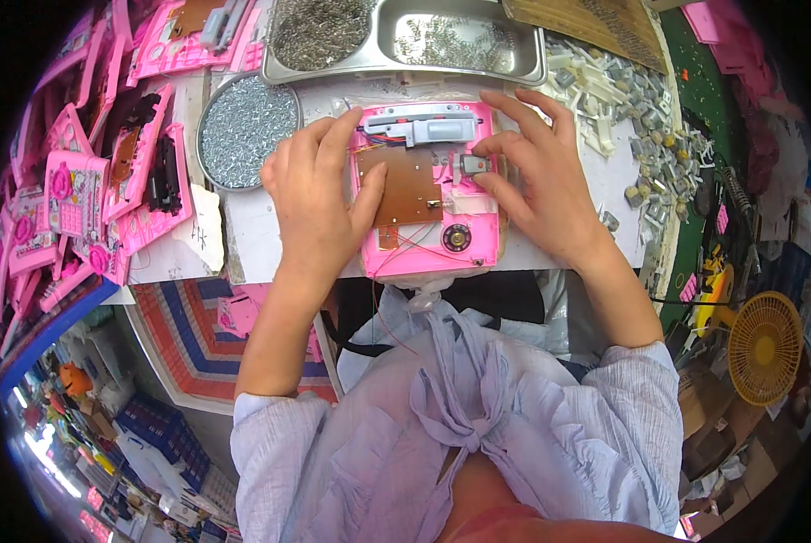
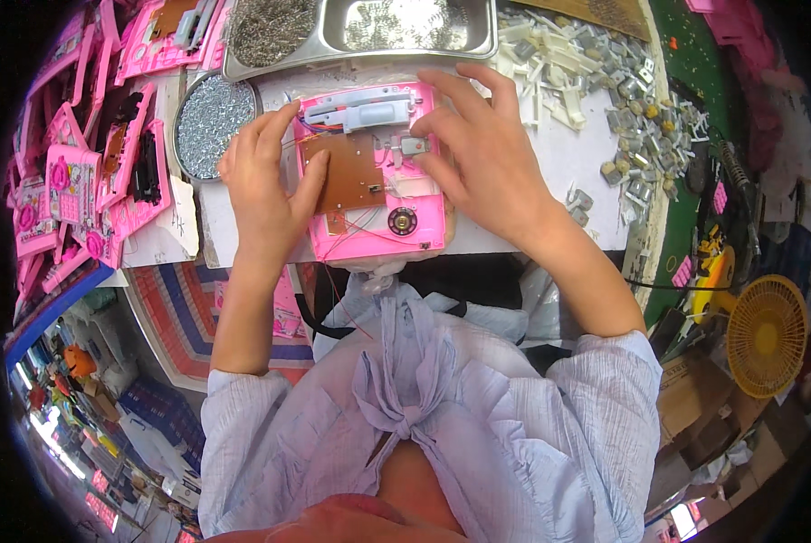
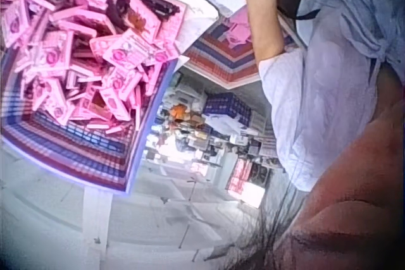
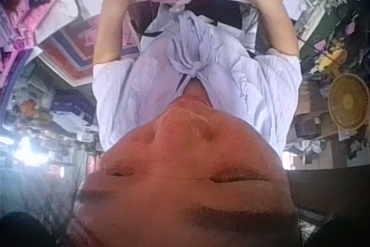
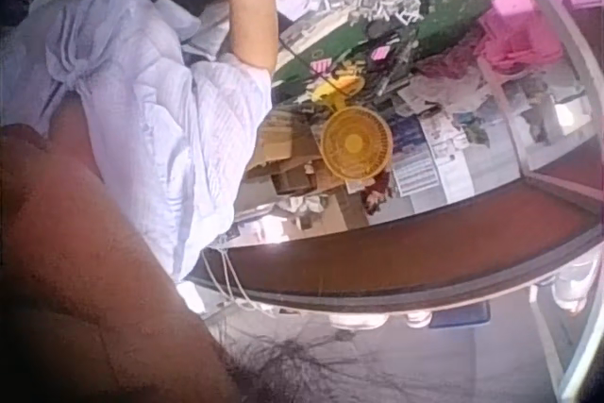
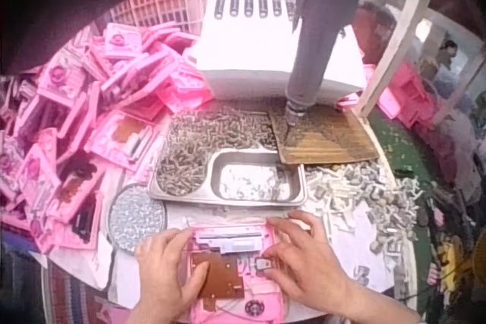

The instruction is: Assembling, screwing, and soldering components for a pink toy device.

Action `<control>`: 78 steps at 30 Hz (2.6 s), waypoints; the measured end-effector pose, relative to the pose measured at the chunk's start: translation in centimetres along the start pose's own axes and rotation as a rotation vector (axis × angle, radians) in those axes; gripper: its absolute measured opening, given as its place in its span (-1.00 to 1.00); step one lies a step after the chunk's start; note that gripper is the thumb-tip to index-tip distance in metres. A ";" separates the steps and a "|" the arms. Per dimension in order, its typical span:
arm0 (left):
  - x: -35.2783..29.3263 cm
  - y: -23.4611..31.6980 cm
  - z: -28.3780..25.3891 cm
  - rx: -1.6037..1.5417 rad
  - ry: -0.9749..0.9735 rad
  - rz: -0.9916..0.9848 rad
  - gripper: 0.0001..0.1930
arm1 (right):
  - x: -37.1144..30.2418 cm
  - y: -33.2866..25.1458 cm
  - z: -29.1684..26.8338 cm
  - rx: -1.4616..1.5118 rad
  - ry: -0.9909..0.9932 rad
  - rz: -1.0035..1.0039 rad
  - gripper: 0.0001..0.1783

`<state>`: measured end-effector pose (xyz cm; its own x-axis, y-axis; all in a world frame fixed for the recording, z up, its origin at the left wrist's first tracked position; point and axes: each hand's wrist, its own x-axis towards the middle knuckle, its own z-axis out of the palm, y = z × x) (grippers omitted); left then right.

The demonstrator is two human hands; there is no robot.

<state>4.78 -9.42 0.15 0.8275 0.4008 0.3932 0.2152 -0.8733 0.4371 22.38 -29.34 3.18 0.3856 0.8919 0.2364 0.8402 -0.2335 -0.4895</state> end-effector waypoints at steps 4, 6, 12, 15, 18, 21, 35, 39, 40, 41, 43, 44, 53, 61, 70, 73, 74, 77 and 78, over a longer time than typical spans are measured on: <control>0.0 0.0 0.8 -0.134 0.066 -0.050 -0.40 | 0.2 0.0 0.1 -0.021 -0.042 0.022 -0.73; 0.0 0.0 0.7 -0.137 0.070 -0.032 -0.45 | 0.4 0.2 -0.3 -0.048 -0.060 0.012 -0.73; -0.2 0.0 -0.3 -0.010 0.033 0.069 -0.68 | 2.1 -0.6 -1.6 -0.128 0.056 -0.071 -0.75; -0.9 0.9 -0.5 0.004 0.101 0.136 -0.76 | 3.7 -1.8 -0.3 -0.056 0.122 -0.234 -0.78; -1.6 1.6 -0.6 0.005 0.141 0.124 -0.79 | 5.2 -3.0 2.3 0.061 0.078 -0.327 -0.81; -1.9 2.0 -0.5 0.009 0.198 0.109 -0.78 | 5.8 -2.7 3.4 0.021 0.074 -0.400 -0.81; -0.8 6.6 -2.3 -0.669 -0.010 -0.015 -0.64 | 2.6 0.8 1.6 0.211 0.182 -0.219 -0.81; 1.8 6.5 0.7 -0.610 -0.069 -0.033 -0.66 | 1.4 1.2 2.1 0.344 0.232 -0.100 -0.82; 2.3 6.1 1.3 -0.579 -0.072 -0.014 -0.66 | 1.3 1.2 2.1 0.329 0.242 -0.100 -0.82; 2.8 5.9 1.5 -0.550 -0.055 0.025 -0.70 | 1.3 1.2 2.1 0.315 0.251 -0.101 -0.82; 3.4 5.9 1.3 -0.572 -0.116 -0.005 -0.75 | 1.3 1.4 2.4 0.369 0.261 -0.074 -0.83; 3.7 5.9 1.1 -0.582 -0.145 -0.022 -0.77 | 1.3 1.4 2.5 0.397 0.265 -0.062 -0.83; 3.5 5.9 0.7 -0.533 -0.195 -0.081 -0.82 | 0.8 0.9 2.6 0.448 0.277 -0.033 -0.84; 3.2 5.7 1.1 -0.581 -0.187 -0.043 -0.87 | -2.8 1.4 -0.2 0.279 0.280 0.009 -0.78; 3.0 6.3 1.1 -0.481 -0.161 0.023 -0.94 | -20.3 11.7 -13.8 0.937 1.189 0.845 -0.70; 3.4 6.5 1.3 -0.329 -0.096 0.163 -0.91 | -22.0 16.4 -16.6 0.838 1.329 0.756 -0.76; 3.5 6.5 1.5 -0.258 -0.073 0.219 -0.89 | -21.9 17.8 -17.1 0.771 1.343 0.718 -0.76; 3.4 7.0 1.6 -0.206 -0.097 0.188 -0.87 | -19.2 18.8 -17.9 0.539 1.471 0.788 -0.68; 3.4 6.9 1.7 -0.205 -0.096 0.168 -0.87 | -19.7 19.0 -18.1 0.549 1.439 0.769 -0.65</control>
<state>10.01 -14.59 3.11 0.8900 0.2182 0.4003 -0.0308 -0.8473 0.5302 37.65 -58.42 4.43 0.8688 -0.4607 0.1817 0.2127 0.0158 -0.9770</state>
